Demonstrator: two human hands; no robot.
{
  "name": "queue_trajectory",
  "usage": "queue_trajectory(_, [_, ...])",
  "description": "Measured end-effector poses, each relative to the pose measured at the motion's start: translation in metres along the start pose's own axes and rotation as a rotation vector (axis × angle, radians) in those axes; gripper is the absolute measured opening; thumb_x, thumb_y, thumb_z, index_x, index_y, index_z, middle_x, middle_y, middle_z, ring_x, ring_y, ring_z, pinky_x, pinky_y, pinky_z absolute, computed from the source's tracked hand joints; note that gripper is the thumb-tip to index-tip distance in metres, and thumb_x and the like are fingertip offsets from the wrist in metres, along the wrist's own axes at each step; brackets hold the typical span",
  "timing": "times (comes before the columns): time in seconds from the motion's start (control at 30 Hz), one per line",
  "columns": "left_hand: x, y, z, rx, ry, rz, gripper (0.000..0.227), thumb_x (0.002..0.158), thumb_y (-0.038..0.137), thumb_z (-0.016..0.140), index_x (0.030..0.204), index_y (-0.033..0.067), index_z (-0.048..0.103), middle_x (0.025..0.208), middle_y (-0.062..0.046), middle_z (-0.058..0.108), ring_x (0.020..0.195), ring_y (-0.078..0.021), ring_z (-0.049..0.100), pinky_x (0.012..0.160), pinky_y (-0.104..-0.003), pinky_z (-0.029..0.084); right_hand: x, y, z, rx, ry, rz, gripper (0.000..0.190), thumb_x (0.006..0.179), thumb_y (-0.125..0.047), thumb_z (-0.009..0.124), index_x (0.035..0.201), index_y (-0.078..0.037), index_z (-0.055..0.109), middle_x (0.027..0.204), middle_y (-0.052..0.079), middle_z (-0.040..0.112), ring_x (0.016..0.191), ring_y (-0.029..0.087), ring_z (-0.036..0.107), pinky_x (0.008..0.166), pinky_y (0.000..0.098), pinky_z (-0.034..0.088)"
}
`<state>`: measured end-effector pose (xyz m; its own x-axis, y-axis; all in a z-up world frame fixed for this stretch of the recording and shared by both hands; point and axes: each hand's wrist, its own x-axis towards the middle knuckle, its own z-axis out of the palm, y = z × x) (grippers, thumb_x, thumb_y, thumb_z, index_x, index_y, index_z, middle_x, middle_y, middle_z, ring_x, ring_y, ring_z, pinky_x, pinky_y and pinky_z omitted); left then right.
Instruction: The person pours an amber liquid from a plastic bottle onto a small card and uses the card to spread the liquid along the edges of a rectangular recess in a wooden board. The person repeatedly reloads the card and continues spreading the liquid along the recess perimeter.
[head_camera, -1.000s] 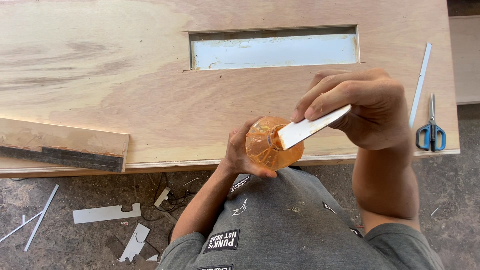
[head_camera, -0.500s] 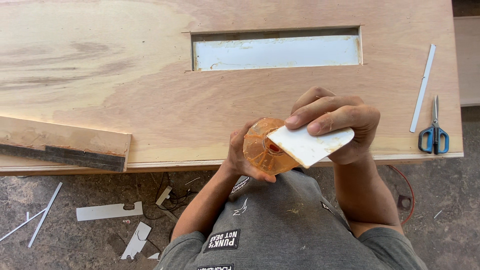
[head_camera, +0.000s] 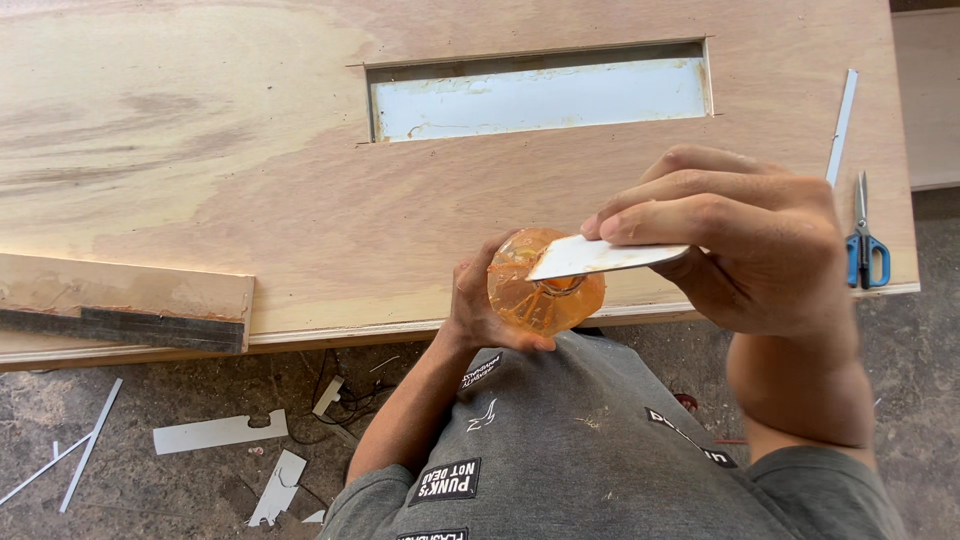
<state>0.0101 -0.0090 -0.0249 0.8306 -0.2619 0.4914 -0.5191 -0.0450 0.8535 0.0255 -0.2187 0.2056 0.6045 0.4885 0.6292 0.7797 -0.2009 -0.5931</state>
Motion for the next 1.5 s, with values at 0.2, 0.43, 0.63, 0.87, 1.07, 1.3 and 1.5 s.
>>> queue_trajectory(0.2, [-0.002, -0.003, 0.005, -0.044, -0.015, -0.004, 0.109, 0.058, 0.076, 0.079, 0.136, 0.0050, 0.052, 0.119, -0.007, 0.074, 0.105, -0.0175, 0.075, 0.096, -0.032, 0.060, 0.031, -0.030, -0.010, -0.262, -0.231, 0.098, 0.017, 0.100, -0.006, 0.052, 0.101, 0.005, 0.065, 0.091, 0.011, 0.070, 0.070, 0.029, 0.057, 0.066, 0.0368, 0.047])
queue_trajectory(0.43, [-0.011, -0.016, 0.011, -0.056, 0.023, -0.003, 0.114, 0.056, 0.077, 0.080, 0.139, 0.0046, 0.050, 0.119, -0.009, 0.075, 0.106, -0.0186, 0.076, 0.097, -0.033, 0.060, 0.031, -0.034, -0.009, -0.310, -0.263, 0.113, 0.012, 0.100, 0.001, 0.055, 0.097, 0.007, 0.065, 0.086, 0.013, 0.067, 0.068, 0.028, 0.057, 0.063, 0.0361, 0.047])
queue_trajectory(0.63, [0.001, -0.007, 0.008, -0.088, -0.033, 0.004, 0.109, 0.060, 0.076, 0.079, 0.139, 0.0063, 0.050, 0.122, -0.008, 0.074, 0.107, -0.0180, 0.075, 0.097, -0.033, 0.060, 0.029, -0.036, -0.009, -0.323, -0.291, 0.117, 0.016, 0.100, -0.003, 0.052, 0.101, 0.005, 0.065, 0.092, 0.012, 0.069, 0.070, 0.028, 0.058, 0.063, 0.0355, 0.047])
queue_trajectory(0.87, [0.005, -0.010, 0.009, -0.123, -0.054, -0.017, 0.111, 0.059, 0.075, 0.080, 0.140, 0.0050, 0.051, 0.121, -0.007, 0.075, 0.109, -0.0141, 0.074, 0.098, -0.031, 0.059, 0.053, -0.060, -0.010, -0.379, -0.430, 0.162, 0.029, 0.104, -0.009, 0.036, 0.099, 0.002, 0.063, 0.101, 0.013, 0.068, 0.077, 0.030, 0.056, 0.070, 0.0414, 0.047])
queue_trajectory(1.07, [0.006, -0.009, 0.013, -0.150, -0.057, 0.022, 0.109, 0.059, 0.072, 0.083, 0.139, 0.0065, 0.051, 0.122, -0.009, 0.073, 0.108, -0.0186, 0.075, 0.096, -0.033, 0.060, 0.059, -0.068, -0.018, -0.518, -0.624, 0.153, 0.037, 0.108, -0.010, 0.027, 0.118, -0.001, 0.062, 0.106, 0.010, 0.063, 0.089, 0.031, 0.056, 0.089, 0.0446, 0.048])
queue_trajectory(1.3, [0.001, -0.012, 0.012, -0.159, -0.045, -0.001, 0.109, 0.057, 0.074, 0.082, 0.138, 0.0076, 0.051, 0.122, -0.008, 0.074, 0.106, -0.0165, 0.075, 0.094, -0.031, 0.060, 0.055, -0.058, -0.015, -0.482, -0.611, 0.246, 0.026, 0.104, -0.001, 0.038, 0.115, -0.001, 0.061, 0.098, 0.010, 0.064, 0.076, 0.031, 0.052, 0.062, 0.0422, 0.044])
queue_trajectory(1.5, [-0.003, -0.022, 0.007, -0.160, -0.027, 0.030, 0.109, 0.060, 0.072, 0.083, 0.140, 0.0055, 0.050, 0.120, -0.012, 0.074, 0.103, -0.0197, 0.076, 0.094, -0.032, 0.062, 0.024, -0.030, -0.031, -0.642, -0.527, 0.185, 0.026, 0.108, -0.016, 0.050, 0.119, -0.003, 0.069, 0.103, 0.011, 0.073, 0.084, 0.030, 0.066, 0.075, 0.0408, 0.052])
